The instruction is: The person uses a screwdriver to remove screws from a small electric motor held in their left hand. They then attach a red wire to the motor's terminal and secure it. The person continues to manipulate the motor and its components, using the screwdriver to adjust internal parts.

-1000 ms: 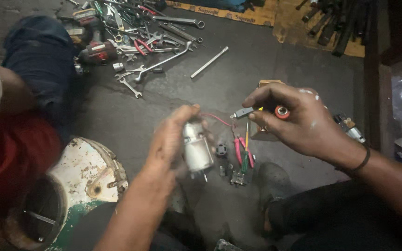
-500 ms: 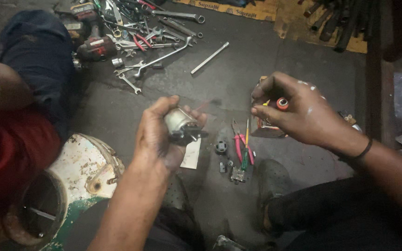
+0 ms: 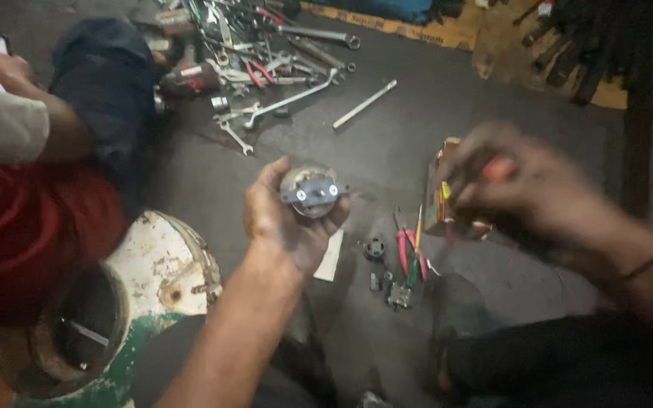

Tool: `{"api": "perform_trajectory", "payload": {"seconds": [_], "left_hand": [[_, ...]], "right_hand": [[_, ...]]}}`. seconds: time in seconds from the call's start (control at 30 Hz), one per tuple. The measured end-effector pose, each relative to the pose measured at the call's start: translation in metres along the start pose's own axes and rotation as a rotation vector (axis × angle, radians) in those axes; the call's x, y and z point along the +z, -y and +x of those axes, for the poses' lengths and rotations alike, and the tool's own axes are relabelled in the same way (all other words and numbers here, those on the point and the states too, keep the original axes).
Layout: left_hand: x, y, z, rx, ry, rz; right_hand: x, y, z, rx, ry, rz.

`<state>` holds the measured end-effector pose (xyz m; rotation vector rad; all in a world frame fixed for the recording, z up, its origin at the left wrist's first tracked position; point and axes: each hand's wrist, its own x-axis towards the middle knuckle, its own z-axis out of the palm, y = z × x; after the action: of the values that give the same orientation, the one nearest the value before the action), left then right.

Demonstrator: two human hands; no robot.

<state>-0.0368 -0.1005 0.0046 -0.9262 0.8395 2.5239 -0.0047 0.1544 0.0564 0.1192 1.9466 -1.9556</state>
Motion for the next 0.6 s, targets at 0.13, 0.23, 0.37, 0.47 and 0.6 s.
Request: {"api": "perform_trajectory", "payload": {"seconds": [0.13, 0.23, 0.37, 0.47, 0.6], "left_hand": [[-0.001, 0.001, 0.005, -0.007, 0.001, 0.065], [-0.004, 0.0, 0.007, 0.012, 0.045, 0.054], [-0.004, 0.001, 0.006, 0.022, -0.019, 0.051], [-0.002, 0.0, 0.004, 0.028, 0.006, 0.057], [0.0, -0.004, 0.0, 0.051, 0.012, 0.054]], "right_hand": [[0.003, -0.036, 0.004, -0.042, 0.114, -0.711], [-0.002, -0.038, 0.009, -0.075, 0.105, -1.146], [-0.001, -0.017, 0.01, 0.095, 0.014, -1.54], [0.0, -0.001, 0.006, 0.241, -0.079, -1.507], [-0.009, 0.015, -0.008, 0.079, -0.188, -1.151]]}}
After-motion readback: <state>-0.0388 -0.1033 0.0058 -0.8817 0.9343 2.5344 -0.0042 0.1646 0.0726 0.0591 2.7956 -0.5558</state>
